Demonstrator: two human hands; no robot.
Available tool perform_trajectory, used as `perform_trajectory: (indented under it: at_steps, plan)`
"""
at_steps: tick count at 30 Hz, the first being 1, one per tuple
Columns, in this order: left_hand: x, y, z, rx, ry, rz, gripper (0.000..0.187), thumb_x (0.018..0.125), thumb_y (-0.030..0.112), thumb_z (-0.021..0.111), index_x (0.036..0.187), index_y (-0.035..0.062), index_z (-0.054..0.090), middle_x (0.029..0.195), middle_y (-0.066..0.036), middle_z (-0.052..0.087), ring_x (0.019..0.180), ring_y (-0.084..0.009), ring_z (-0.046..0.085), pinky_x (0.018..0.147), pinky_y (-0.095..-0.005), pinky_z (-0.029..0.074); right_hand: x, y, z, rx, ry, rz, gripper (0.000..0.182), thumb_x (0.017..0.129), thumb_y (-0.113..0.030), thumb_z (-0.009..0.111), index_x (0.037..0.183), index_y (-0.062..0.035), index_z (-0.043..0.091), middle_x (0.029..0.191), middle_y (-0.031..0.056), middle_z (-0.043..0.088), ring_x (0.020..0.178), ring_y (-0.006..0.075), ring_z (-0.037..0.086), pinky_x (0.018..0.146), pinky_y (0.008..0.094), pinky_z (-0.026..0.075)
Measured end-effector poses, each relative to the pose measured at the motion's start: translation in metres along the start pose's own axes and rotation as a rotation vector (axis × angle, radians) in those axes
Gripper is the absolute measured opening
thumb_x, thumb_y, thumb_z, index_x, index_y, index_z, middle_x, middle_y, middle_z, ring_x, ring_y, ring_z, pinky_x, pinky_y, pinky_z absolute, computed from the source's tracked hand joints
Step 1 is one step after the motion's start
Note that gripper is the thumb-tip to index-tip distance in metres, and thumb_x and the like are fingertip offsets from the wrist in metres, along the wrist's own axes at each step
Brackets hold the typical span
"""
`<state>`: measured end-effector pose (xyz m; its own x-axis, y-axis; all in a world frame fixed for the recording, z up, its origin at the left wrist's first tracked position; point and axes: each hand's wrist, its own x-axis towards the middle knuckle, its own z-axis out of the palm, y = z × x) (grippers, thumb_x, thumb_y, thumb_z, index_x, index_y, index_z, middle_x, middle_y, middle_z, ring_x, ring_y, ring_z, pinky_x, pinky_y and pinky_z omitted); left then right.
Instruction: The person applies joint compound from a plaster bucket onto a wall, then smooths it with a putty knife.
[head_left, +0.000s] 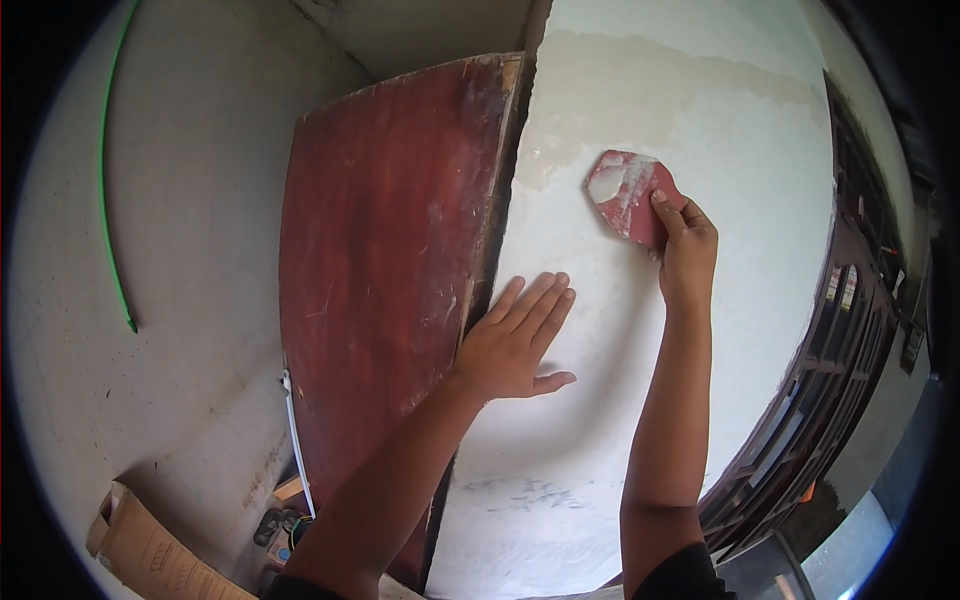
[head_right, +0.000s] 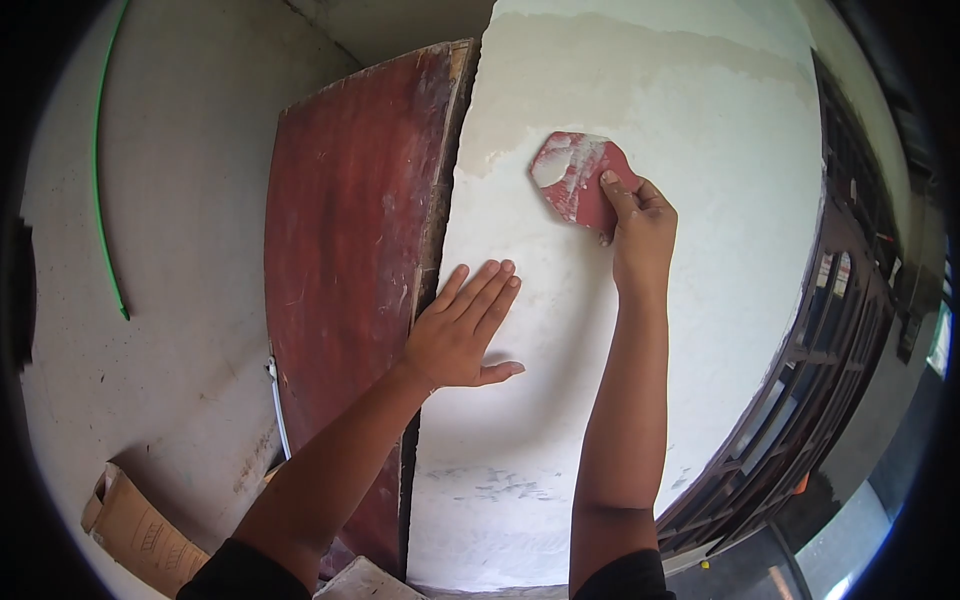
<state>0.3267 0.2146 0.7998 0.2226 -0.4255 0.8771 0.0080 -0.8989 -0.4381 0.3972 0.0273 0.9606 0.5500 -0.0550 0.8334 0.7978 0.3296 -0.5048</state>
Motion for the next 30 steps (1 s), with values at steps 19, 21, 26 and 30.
perform_trajectory:
  at_steps: [19,21,26,30]
  plan:
    - [0.001,0.0,-0.003,-0.036,-0.002,-0.016,0.095,0.088,0.068,0.062,0.155,0.0023,0.042,0.163,-0.013,0.041,0.152,-0.0265,0.034,0.127,-0.0463,0.023,-0.002,-0.014,0.057,-0.084,-0.177,-0.078,0.026,0.094,-0.021,0.075,0.093,0.0041,0.07,0.068,-0.0001,0.062,0.054,0.0071,0.048,0.049,0.0269,0.038]
    - [0.001,0.0,-0.002,-0.025,0.018,-0.009,0.095,0.088,0.067,0.063,0.154,0.0021,0.043,0.162,-0.013,0.041,0.152,-0.0267,0.035,0.127,-0.0465,0.024,0.006,-0.007,0.041,-0.279,-0.035,-0.145,0.026,0.093,-0.021,0.075,0.091,0.0044,0.069,0.067,-0.0002,0.062,0.054,0.007,0.048,0.049,0.0273,0.038]
    - [0.001,0.001,-0.002,-0.033,0.02,-0.023,0.096,0.087,0.067,0.063,0.154,0.0021,0.044,0.162,-0.013,0.042,0.152,-0.0268,0.036,0.126,-0.0468,0.025,-0.001,-0.014,0.034,0.067,-0.099,-0.079,0.024,0.092,-0.02,0.075,0.094,0.0036,0.07,0.07,0.0001,0.064,0.055,0.0063,0.049,0.049,0.0254,0.038]
    - [0.001,-0.001,-0.001,0.007,0.01,0.005,0.097,0.09,0.071,0.055,0.154,-0.0006,0.043,0.161,-0.015,0.044,0.153,-0.0289,0.036,0.128,-0.0491,0.022,0.006,-0.005,0.057,-0.262,-0.17,-0.142,0.029,0.093,-0.025,0.076,0.093,0.0036,0.071,0.069,0.0015,0.063,0.056,0.0089,0.047,0.054,0.0293,0.04]
